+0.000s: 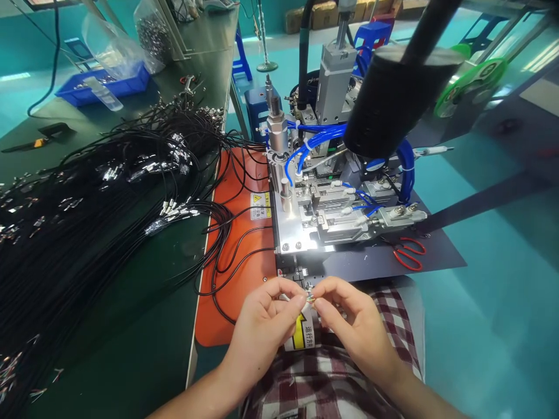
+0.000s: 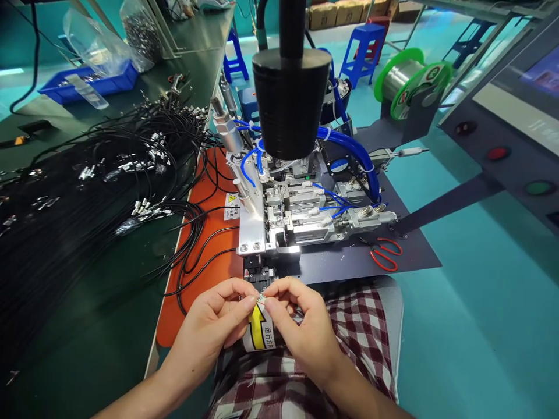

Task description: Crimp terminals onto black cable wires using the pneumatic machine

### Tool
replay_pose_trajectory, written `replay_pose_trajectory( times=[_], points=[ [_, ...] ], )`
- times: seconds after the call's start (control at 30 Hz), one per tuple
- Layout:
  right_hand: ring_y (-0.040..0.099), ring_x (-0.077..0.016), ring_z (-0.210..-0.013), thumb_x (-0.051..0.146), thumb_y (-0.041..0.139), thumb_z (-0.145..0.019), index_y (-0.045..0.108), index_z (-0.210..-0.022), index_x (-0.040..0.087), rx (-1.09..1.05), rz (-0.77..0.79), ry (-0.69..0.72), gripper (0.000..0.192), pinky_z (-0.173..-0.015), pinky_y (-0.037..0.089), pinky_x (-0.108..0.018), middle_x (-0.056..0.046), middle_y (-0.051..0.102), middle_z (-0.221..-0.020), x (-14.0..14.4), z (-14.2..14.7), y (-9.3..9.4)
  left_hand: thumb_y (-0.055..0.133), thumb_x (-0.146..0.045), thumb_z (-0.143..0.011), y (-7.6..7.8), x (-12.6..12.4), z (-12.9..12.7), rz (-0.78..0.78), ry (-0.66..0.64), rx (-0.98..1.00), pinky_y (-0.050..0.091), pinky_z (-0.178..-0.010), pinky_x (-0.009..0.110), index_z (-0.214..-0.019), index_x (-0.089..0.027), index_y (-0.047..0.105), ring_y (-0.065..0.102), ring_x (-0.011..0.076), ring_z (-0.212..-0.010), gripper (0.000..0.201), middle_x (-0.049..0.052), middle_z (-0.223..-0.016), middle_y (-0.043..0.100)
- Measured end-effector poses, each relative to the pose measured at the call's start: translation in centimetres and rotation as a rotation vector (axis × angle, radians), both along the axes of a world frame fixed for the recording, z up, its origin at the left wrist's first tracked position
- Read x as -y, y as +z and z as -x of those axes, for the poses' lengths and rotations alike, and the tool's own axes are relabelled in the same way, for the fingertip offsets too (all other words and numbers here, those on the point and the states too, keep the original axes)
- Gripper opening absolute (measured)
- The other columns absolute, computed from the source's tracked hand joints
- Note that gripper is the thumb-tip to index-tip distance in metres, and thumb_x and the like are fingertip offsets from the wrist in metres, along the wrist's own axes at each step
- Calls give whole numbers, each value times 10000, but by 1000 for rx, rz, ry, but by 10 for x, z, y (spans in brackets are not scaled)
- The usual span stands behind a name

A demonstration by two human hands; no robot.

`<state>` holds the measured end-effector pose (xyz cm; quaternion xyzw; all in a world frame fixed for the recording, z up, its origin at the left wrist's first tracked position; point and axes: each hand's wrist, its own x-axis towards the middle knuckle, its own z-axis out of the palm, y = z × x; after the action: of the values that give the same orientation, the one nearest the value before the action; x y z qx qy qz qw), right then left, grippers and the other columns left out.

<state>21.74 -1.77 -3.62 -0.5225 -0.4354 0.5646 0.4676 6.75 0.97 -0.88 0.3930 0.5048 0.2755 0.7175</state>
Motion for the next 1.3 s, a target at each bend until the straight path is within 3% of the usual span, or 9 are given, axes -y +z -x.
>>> replay_pose_trajectory(
  times=[0.47,0.73,0.9,1.13,1.2,1.3],
  points=[
    [432,-104,-590,229,603,-824,600,-750,189,25,-54,-1,84,-533,365,-224,26,513,-680,-4,0,0,567,-365,-875,-6,1,4,-21,-64,45,135,-415,184,-850,-158,535,205,37,-413,211,-112,-438,316],
    [325,-92,-549,341,589,-837,521,-720,181,-219,150,56,209,-498,298,-218,51,412,-622,-3,5,-4,566,-335,-878,-9,0,3,41,-37,106,153,-444,192,-864,-156,553,225,29,-421,180,-100,-495,333],
    [367,-112,-581,308,526,-882,528,-746,186,31,33,28,183,-525,332,-241,29,446,-677,2,6,-4,631,-282,-814,-10,-1,2,62,6,68,154,-432,182,-839,-155,572,234,40,-434,142,-101,-472,318],
    [454,-150,-634,143,485,-878,519,-762,205,488,-412,-5,136,-587,342,-288,-3,520,-700,5,6,0,626,-293,-795,-6,1,-2,53,62,-4,131,-413,180,-746,-157,553,180,42,-425,163,-110,-444,261],
    [443,-140,-586,138,489,-872,515,-734,206,464,-393,-34,156,-556,343,-280,2,512,-673,4,8,1,625,-296,-799,-5,2,-3,46,64,-22,135,-416,179,-742,-155,556,179,43,-432,167,-109,-447,261],
    [448,-132,-580,191,478,-892,509,-718,206,279,-186,-54,178,-530,369,-255,6,501,-680,3,11,0,625,-306,-802,-7,2,-2,60,63,-16,133,-420,181,-763,-151,567,179,45,-441,169,-107,-458,265]
  ],
)
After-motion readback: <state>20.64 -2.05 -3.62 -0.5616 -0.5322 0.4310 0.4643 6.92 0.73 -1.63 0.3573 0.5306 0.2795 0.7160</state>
